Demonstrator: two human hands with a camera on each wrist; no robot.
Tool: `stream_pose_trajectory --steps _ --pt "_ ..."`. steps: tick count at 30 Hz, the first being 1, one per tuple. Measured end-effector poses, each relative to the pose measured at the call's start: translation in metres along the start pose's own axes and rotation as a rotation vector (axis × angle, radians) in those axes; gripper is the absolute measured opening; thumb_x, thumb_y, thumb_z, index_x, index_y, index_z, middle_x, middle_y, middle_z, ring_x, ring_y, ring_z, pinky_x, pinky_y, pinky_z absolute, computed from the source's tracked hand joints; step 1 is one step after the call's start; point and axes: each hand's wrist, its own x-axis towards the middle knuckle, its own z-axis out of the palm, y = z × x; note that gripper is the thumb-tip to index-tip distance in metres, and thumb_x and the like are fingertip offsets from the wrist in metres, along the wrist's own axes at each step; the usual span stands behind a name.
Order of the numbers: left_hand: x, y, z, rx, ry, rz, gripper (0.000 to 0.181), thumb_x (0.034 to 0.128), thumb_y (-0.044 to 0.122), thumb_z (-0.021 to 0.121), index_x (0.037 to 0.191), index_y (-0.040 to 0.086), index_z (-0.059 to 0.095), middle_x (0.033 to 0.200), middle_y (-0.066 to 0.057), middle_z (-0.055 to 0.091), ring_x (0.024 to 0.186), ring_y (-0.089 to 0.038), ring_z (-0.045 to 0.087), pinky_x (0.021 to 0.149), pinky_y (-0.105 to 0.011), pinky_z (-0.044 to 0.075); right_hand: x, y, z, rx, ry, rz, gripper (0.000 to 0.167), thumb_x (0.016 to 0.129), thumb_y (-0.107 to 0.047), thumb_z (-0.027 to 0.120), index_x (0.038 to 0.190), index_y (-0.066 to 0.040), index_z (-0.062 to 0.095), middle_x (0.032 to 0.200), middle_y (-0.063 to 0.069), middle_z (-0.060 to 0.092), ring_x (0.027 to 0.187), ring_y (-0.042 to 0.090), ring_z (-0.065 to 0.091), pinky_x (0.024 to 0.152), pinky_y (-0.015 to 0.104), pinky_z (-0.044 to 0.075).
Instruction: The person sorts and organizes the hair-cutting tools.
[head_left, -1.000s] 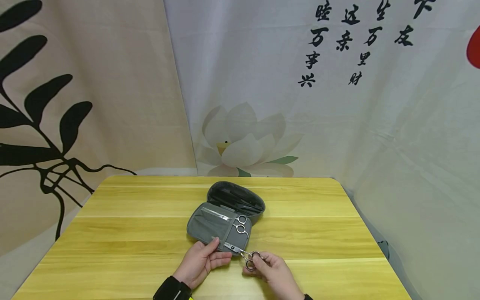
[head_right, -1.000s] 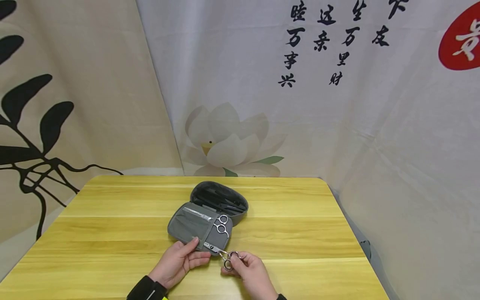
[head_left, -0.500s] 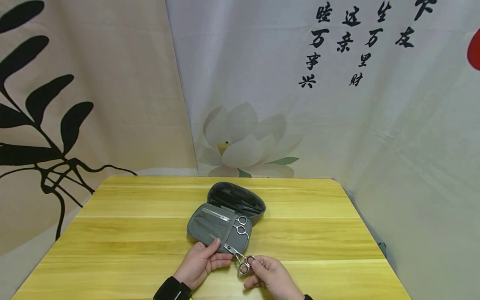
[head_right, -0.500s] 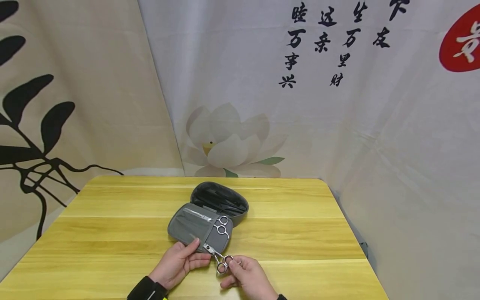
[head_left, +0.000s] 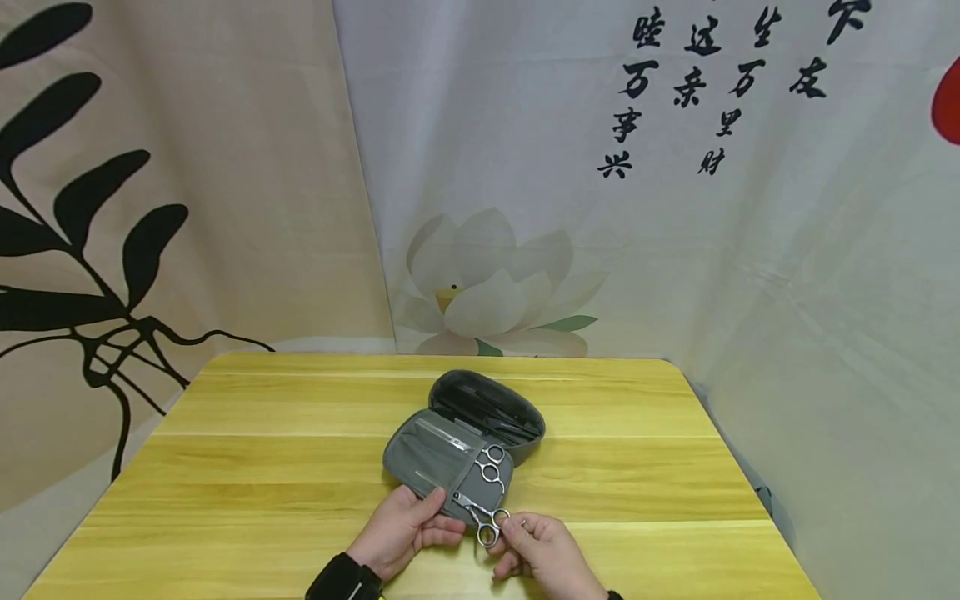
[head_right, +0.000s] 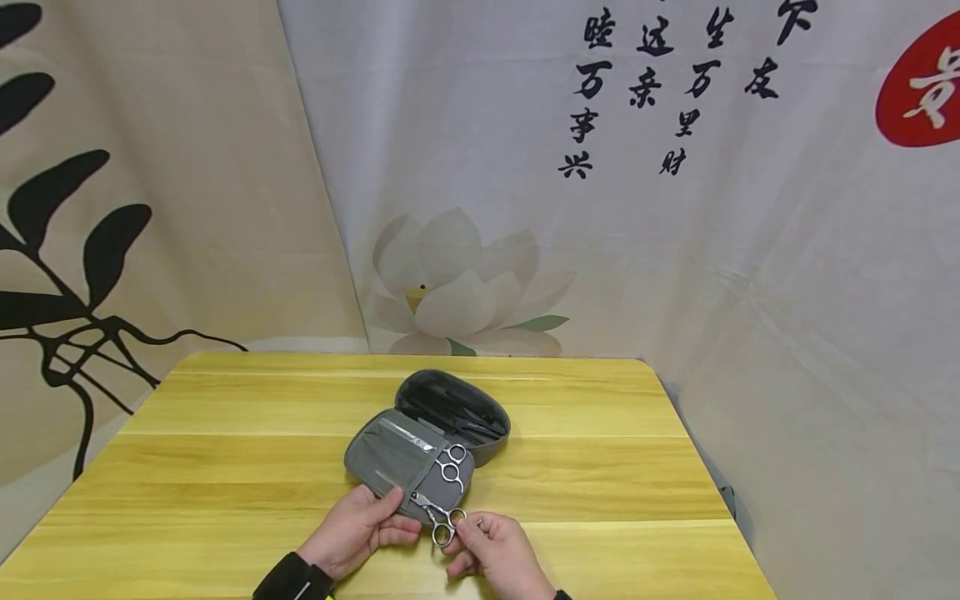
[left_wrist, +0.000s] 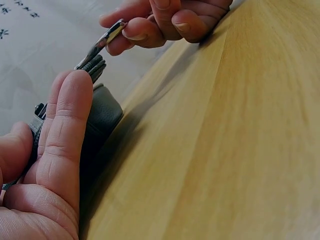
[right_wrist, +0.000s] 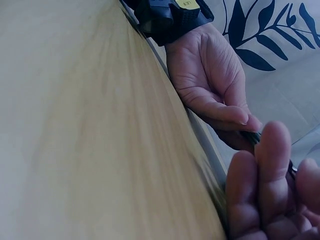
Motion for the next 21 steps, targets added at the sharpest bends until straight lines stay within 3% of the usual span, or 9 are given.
stream_pose_trajectory --steps 16,19,21 --pt "0.0017 -0.0023 -0.0014 0.049 -0.075 0.002 0.033 0.1155 0.022 0.049 0.128 -0.009 0.053 0.095 -0.009 0.081 0.089 -0.014 0.080 0.084 -0.032 0.067 -0.0011 0.0017 -0.0042 0.021 -0.010 -0.011 0.027 0.112 -0.020 0.056 0.115 0.006 0.065 0.091 -0.006 0.077 0.073 0.006 0.075 0.076 0.024 0.064" --pt "0.0005 -0.0006 0.0008 0.080 -0.037 -0.019 0.037 0.1153 0.024 0.050 0.127 -0.011 0.054 0.095 -0.011 0.081 0.085 -0.015 0.080 0.080 -0.033 0.068 -0.0002 0.0022 -0.0038 0.015 -0.004 -0.004 0.030 0.112 -0.023 0.057 0.112 0.005 0.066 0.090 -0.007 0.077 0.072 0.006 0.075 0.077 0.024 0.064" --pt "-0.0024 0.0025 0.0037 0.145 0.029 -0.040 0.043 0.1145 0.028 0.053 0.121 -0.014 0.057 0.090 -0.013 0.080 0.078 -0.016 0.080 0.074 -0.034 0.068 0.0007 0.0024 -0.0034 0.012 -0.003 -0.003 0.032 0.112 -0.025 0.057 0.110 0.006 0.066 0.089 -0.007 0.077 0.072 0.005 0.075 0.077 0.024 0.064"
